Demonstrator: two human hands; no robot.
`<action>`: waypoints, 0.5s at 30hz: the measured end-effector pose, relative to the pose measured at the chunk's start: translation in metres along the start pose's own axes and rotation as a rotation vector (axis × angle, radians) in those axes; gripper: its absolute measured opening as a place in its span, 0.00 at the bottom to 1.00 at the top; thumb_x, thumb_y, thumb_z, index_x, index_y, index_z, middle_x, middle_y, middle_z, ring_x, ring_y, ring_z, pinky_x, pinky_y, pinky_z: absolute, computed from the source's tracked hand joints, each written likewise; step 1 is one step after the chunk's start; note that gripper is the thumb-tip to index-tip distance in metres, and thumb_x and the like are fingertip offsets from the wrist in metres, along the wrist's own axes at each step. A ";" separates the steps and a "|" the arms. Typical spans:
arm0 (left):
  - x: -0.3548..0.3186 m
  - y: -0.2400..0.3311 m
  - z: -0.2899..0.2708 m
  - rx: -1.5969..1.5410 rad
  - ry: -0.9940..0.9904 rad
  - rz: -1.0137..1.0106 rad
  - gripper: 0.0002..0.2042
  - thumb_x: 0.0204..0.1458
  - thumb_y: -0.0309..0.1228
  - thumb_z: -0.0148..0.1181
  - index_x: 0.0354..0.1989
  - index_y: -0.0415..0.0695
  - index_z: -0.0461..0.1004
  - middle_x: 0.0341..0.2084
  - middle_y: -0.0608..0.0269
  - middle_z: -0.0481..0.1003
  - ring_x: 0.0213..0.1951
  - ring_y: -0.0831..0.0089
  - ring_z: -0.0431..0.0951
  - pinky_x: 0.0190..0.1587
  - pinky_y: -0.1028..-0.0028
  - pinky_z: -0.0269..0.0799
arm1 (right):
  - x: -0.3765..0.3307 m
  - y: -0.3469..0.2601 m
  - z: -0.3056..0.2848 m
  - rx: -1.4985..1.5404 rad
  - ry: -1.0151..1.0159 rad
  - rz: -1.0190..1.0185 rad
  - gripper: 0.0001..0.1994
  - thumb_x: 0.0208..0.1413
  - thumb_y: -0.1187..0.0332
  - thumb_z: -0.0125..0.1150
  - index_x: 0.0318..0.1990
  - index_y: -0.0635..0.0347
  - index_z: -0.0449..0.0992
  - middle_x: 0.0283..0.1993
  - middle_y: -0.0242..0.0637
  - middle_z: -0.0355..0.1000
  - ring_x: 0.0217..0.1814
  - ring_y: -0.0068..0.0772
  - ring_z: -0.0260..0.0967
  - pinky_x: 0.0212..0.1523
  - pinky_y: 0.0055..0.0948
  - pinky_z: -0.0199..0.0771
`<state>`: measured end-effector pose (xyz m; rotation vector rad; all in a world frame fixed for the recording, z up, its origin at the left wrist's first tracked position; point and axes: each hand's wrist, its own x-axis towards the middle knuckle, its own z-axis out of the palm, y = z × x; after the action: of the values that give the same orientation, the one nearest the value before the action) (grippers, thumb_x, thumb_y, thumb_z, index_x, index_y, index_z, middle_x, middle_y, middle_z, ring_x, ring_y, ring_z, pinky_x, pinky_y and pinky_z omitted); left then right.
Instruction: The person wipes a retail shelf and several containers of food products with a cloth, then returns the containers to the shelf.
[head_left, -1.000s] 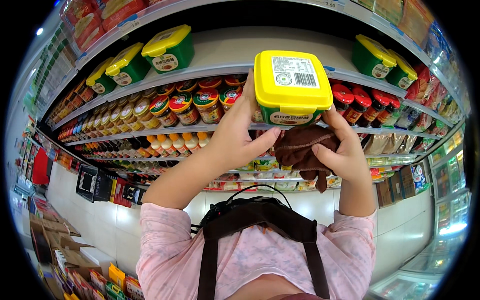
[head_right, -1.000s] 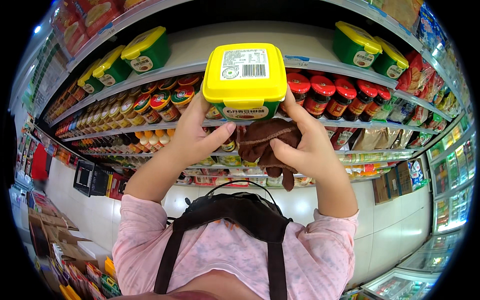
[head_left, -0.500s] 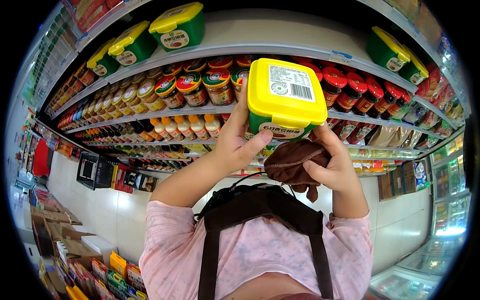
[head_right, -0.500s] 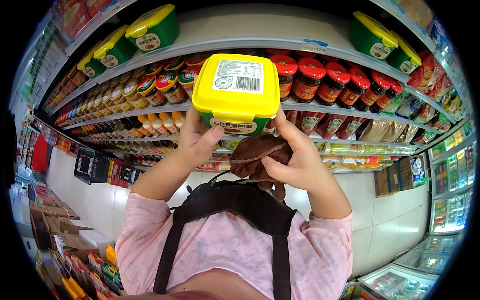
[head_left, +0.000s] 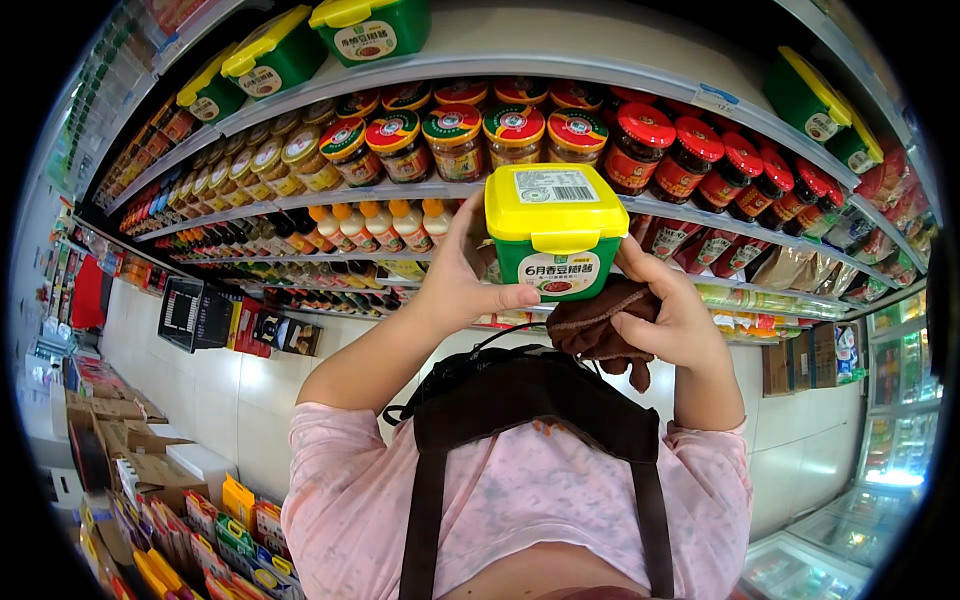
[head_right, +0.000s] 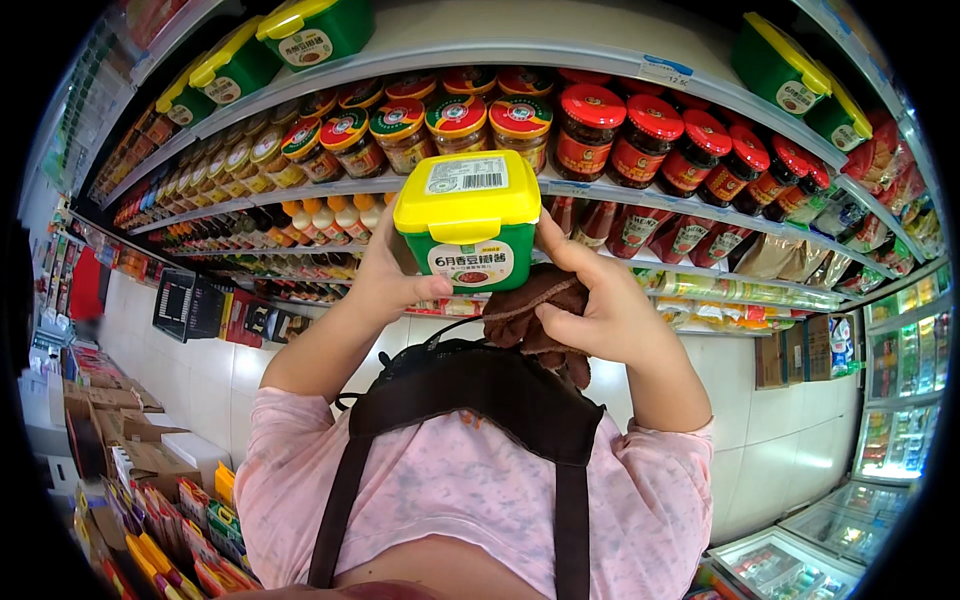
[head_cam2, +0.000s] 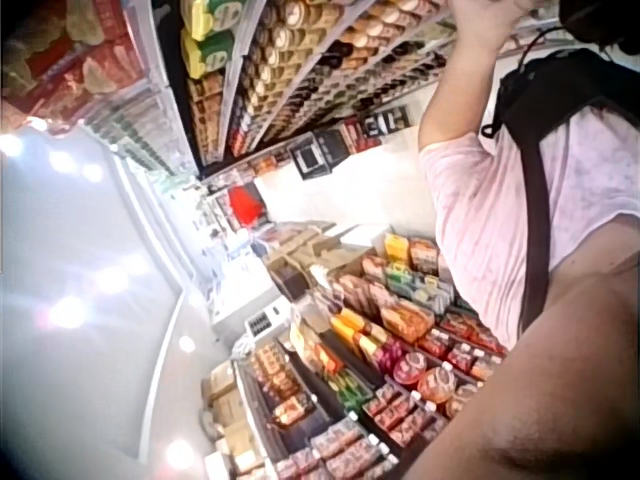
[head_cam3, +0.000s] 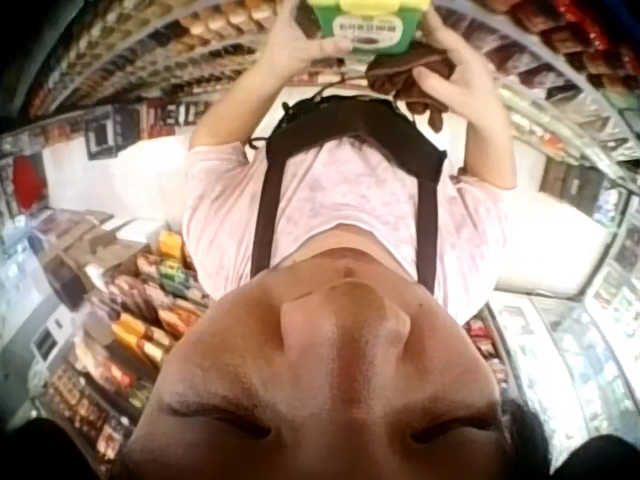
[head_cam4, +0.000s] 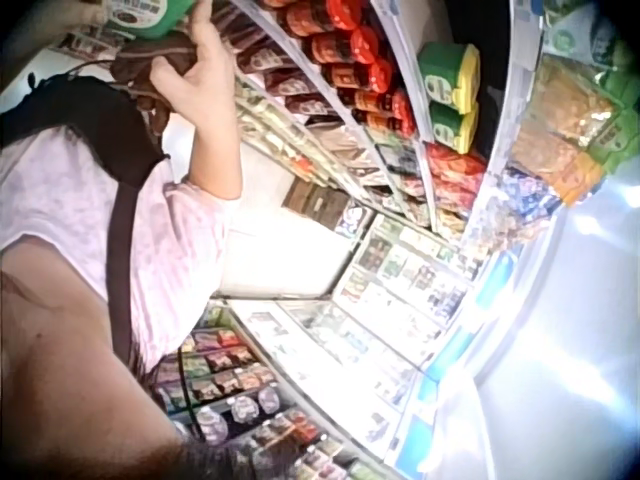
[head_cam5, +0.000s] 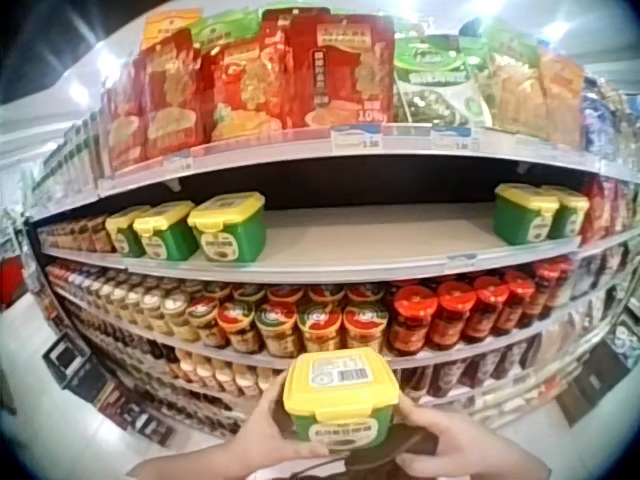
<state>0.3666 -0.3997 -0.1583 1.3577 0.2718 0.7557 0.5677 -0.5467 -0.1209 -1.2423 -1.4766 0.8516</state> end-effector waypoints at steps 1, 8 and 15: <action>-0.002 -0.002 -0.001 -0.013 -0.010 -0.060 0.54 0.30 0.34 0.76 0.64 0.39 0.43 0.59 0.53 0.56 0.60 0.63 0.58 0.61 0.64 0.52 | 0.000 0.000 0.001 0.005 -0.013 0.033 0.36 0.39 0.78 0.56 0.62 0.70 0.55 0.58 0.46 0.63 0.62 0.28 0.57 0.60 0.25 0.53; -0.011 -0.022 0.004 -0.062 0.037 -0.129 0.53 0.27 0.34 0.77 0.61 0.36 0.45 0.56 0.55 0.59 0.59 0.66 0.59 0.61 0.65 0.52 | -0.005 0.027 0.004 0.009 -0.091 0.061 0.35 0.42 0.82 0.54 0.63 0.70 0.53 0.61 0.44 0.60 0.65 0.29 0.53 0.63 0.27 0.48; -0.019 -0.038 0.007 -0.122 0.057 -0.199 0.52 0.30 0.33 0.75 0.61 0.35 0.43 0.56 0.52 0.58 0.59 0.65 0.58 0.61 0.65 0.53 | -0.012 0.036 0.004 0.011 -0.106 0.165 0.35 0.43 0.83 0.52 0.63 0.66 0.54 0.62 0.45 0.60 0.63 0.29 0.55 0.62 0.27 0.51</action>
<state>0.3695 -0.4179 -0.1965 1.1754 0.3940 0.6346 0.5736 -0.5496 -0.1581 -1.3425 -1.4646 1.0479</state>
